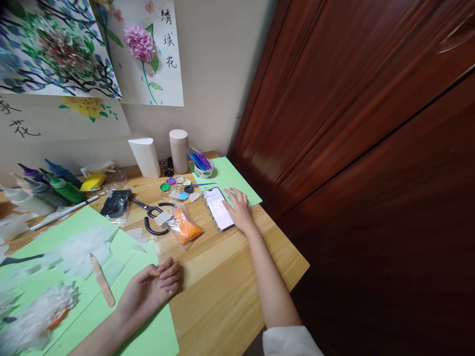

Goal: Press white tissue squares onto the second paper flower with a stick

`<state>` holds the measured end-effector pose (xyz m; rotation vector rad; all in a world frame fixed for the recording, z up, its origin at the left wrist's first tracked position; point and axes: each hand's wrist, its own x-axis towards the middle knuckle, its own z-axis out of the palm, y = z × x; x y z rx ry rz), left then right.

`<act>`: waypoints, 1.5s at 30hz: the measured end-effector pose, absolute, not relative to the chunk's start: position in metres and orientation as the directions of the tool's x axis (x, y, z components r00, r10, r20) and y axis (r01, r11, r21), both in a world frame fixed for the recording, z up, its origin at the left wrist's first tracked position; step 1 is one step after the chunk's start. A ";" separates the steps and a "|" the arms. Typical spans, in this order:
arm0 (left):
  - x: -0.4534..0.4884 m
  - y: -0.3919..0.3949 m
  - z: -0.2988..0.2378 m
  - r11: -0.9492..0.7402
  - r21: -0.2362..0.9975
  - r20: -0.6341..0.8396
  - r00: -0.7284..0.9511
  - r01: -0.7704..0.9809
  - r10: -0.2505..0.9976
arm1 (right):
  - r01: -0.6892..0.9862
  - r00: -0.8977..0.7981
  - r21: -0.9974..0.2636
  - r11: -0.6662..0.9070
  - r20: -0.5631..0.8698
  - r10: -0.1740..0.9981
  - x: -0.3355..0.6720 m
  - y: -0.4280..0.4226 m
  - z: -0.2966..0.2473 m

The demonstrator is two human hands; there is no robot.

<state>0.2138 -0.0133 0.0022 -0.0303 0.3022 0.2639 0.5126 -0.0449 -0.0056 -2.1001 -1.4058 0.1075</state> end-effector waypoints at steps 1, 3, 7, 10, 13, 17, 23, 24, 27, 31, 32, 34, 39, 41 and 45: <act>0.214 -0.013 0.002 0.966 0.012 -0.299 0.921 -0.260 0.251 | 0.795 0.458 -0.545 -0.266 0.253 0.852 0.515 -0.046 -0.006; 0.215 -0.013 0.003 0.966 0.020 -0.298 0.921 -0.258 0.252 | 0.760 0.494 -0.582 -0.288 0.230 0.839 0.521 -0.049 -0.008; 0.214 -0.013 0.002 0.965 0.018 -0.290 0.922 -0.262 0.256 | 0.728 0.496 -0.617 -0.298 0.175 0.850 0.531 -0.055 -0.012; 0.213 -0.014 0.001 0.966 0.009 -0.284 0.925 -0.260 0.251 | 0.715 0.454 -0.637 -0.289 0.109 0.884 0.534 -0.061 -0.009; 0.213 -0.014 0.000 0.966 0.006 -0.280 0.927 -0.258 0.249 | 0.711 0.415 -0.645 -0.280 0.063 0.908 0.535 -0.066 -0.005; 0.212 -0.014 0.000 0.965 0.003 -0.278 0.926 -0.263 0.254 | 0.708 0.412 -0.654 -0.267 0.075 0.908 0.535 -0.065 -0.007; 0.212 -0.014 0.001 0.965 -0.003 -0.279 0.927 -0.262 0.251 | 0.712 0.521 -0.617 -0.334 0.146 0.841 0.532 -0.053 -0.020; 0.213 -0.013 0.001 0.965 -0.003 -0.279 0.927 -0.261 0.250 | 0.710 0.533 -0.615 -0.343 0.151 0.832 0.531 -0.052 -0.021; 0.214 -0.013 0.002 0.965 0.000 -0.281 0.926 -0.262 0.251 | 0.709 0.532 -0.615 -0.346 0.145 0.834 0.529 -0.051 -0.021; 0.214 -0.013 0.003 0.965 0.001 -0.286 0.925 -0.261 0.250 | 0.705 0.475 -0.644 -0.297 0.118 0.872 0.529 -0.054 -0.017; 0.214 -0.013 0.003 0.966 0.002 -0.287 0.925 -0.260 0.250 | 0.697 0.470 -0.657 -0.288 0.114 0.875 0.530 -0.054 -0.017; 0.213 -0.013 0.003 0.965 0.005 -0.287 0.924 -0.261 0.251 | 0.682 0.470 -0.676 -0.280 0.111 0.875 0.532 -0.054 -0.016; 0.213 -0.013 0.002 0.966 -0.002 -0.282 0.927 -0.258 0.247 | 0.684 0.433 -0.666 -0.296 0.044 0.900 0.532 -0.060 -0.010; 0.214 -0.013 0.002 0.967 -0.004 -0.281 0.928 -0.256 0.244 | 0.699 0.397 -0.639 -0.319 -0.025 0.918 0.530 -0.063 -0.006; 0.214 -0.013 0.000 0.967 -0.001 -0.280 0.928 -0.257 0.246 | 0.730 0.355 -0.587 -0.350 -0.112 0.928 0.522 -0.066 -0.001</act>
